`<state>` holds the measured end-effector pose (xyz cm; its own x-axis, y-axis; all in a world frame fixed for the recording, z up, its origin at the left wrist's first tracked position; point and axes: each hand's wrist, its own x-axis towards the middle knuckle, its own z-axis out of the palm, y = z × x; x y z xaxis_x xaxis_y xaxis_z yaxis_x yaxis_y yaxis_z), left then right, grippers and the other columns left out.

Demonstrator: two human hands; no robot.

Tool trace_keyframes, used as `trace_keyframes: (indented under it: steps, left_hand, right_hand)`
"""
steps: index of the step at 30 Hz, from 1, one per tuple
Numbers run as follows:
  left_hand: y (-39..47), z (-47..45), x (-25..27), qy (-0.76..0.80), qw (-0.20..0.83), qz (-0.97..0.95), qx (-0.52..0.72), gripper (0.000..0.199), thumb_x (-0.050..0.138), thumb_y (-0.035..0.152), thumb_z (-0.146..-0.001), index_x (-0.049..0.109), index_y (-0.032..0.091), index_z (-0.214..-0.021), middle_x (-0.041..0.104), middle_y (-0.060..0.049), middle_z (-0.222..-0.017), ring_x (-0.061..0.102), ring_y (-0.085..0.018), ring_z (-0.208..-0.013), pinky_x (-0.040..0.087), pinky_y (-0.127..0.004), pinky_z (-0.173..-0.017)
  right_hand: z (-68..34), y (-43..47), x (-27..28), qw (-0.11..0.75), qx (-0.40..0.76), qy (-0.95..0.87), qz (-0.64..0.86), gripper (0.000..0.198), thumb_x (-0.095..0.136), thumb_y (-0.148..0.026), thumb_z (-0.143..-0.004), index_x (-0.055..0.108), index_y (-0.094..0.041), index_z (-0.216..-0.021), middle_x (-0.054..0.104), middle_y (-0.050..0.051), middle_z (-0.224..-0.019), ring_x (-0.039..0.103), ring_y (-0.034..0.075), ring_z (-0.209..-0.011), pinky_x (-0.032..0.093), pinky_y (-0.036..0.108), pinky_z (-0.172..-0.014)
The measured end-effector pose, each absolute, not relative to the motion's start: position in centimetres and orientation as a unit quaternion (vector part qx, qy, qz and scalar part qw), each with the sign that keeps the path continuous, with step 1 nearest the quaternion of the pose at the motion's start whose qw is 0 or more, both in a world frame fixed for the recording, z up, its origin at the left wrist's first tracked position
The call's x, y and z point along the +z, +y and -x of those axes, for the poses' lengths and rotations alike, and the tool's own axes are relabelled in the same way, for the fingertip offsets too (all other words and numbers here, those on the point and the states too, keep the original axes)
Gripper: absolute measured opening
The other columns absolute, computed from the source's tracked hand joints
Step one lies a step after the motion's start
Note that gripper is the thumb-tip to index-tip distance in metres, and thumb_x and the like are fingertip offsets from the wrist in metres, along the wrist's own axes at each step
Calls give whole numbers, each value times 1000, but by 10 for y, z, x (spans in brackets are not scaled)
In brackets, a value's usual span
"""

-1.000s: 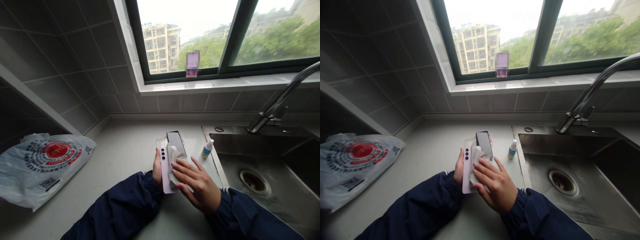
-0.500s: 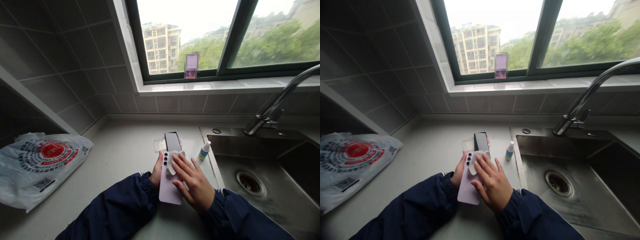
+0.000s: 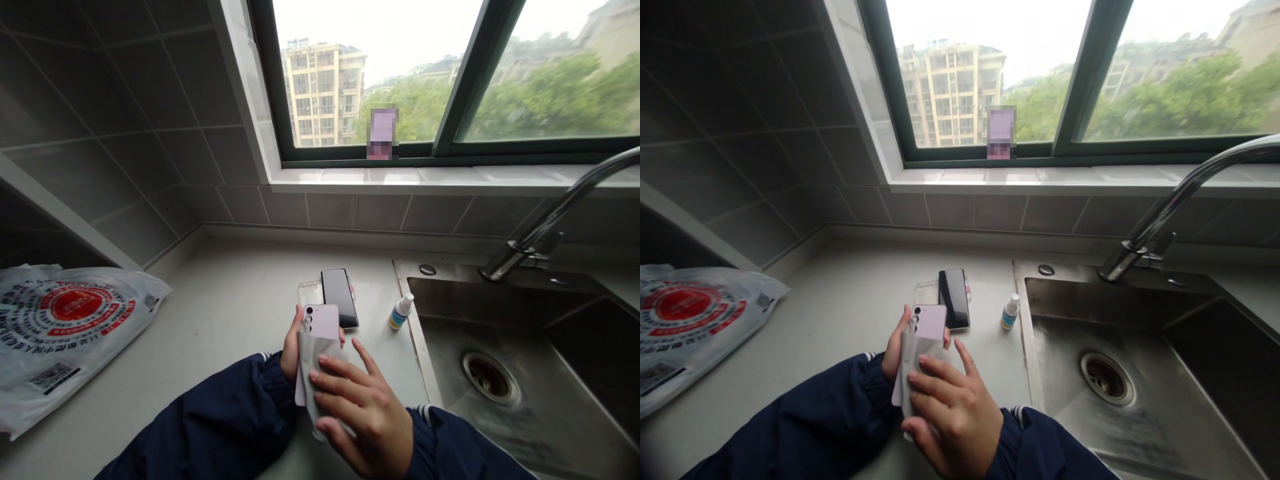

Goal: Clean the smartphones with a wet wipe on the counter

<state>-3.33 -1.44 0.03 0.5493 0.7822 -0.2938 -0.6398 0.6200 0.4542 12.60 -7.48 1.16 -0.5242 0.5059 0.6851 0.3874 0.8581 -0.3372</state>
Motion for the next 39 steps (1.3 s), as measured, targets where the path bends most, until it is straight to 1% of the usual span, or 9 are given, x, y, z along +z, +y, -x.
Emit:
trace_keyframes:
  steps: [2, 6, 9, 15, 22, 29, 33, 39]
  left_hand:
    - [-14, 35, 0, 233, 866, -173, 407, 88, 32, 84, -80, 67, 4, -90, 66, -14, -72, 61, -19, -60, 44, -29, -60]
    - [-15, 36, 1, 229, 863, -190, 408, 89, 28, 85, -80, 67, 5, -90, 66, -14, -73, 62, -20, -63, 45, -29, -64]
    - [-15, 35, 1, 234, 858, -186, 418, 88, 29, 83, -81, 67, 4, -91, 66, -14, -74, 61, -20, -64, 44, -29, -65]
    - [-15, 36, -1, 226, 854, -180, 432, 85, 32, 82, -81, 67, 5, -93, 67, -15, -79, 62, -22, -72, 45, -31, -70]
    - [-16, 35, 4, 237, 852, -169, 434, 86, 33, 83, -80, 67, 5, -91, 66, -15, -76, 62, -23, -70, 45, -32, -71]
    - [-18, 33, 8, 245, 853, -168, 429, 85, 33, 83, -80, 67, 6, -87, 66, -15, -74, 62, -24, -69, 46, -34, -72]
    - [-16, 33, 5, 239, 852, -163, 437, 84, 34, 82, -81, 68, 5, -91, 67, -14, -76, 62, -23, -70, 47, -32, -69]
    - [-13, 34, 4, 251, 826, -163, 477, 85, 31, 80, -83, 67, 4, -90, 66, -14, -75, 61, -20, -63, 46, -31, -63]
  right_hand:
    - [-125, -75, 12, 413, 76, -875, 242, 18, 58, -29, -90, 67, -21, -104, 73, 4, -115, 60, 25, -123, 8, 54, -124]
    - [-126, -74, 13, 411, 75, -878, 234, 18, 59, -28, -90, 67, -21, -105, 74, 5, -112, 61, 24, -121, 15, 55, -123]
    - [-126, -73, 14, 414, 72, -876, 234, 17, 58, -26, -90, 67, -21, -104, 75, 5, -111, 62, 23, -119, 18, 54, -122]
    - [-126, -71, 16, 412, 79, -877, 236, 14, 57, -21, -91, 67, -22, -101, 75, 2, -111, 63, 20, -117, 21, 47, -122]
    - [-124, -71, 9, 426, 81, -868, 241, 17, 54, -23, -93, 67, -22, -103, 74, 4, -113, 61, 22, -119, 25, 50, -119]
    - [-126, -69, 23, 400, 67, -882, 241, 16, 56, -22, -93, 68, -22, -103, 74, 4, -112, 63, 21, -116, 36, 46, -114]
    - [-127, -69, 24, 390, 68, -886, 241, 17, 56, -22, -93, 68, -22, -105, 74, 5, -111, 63, 21, -116, 36, 46, -115]
    - [-128, -71, 22, 412, 64, -877, 239, 15, 56, -20, -91, 67, -22, -102, 75, 4, -109, 64, 20, -114, 35, 45, -114]
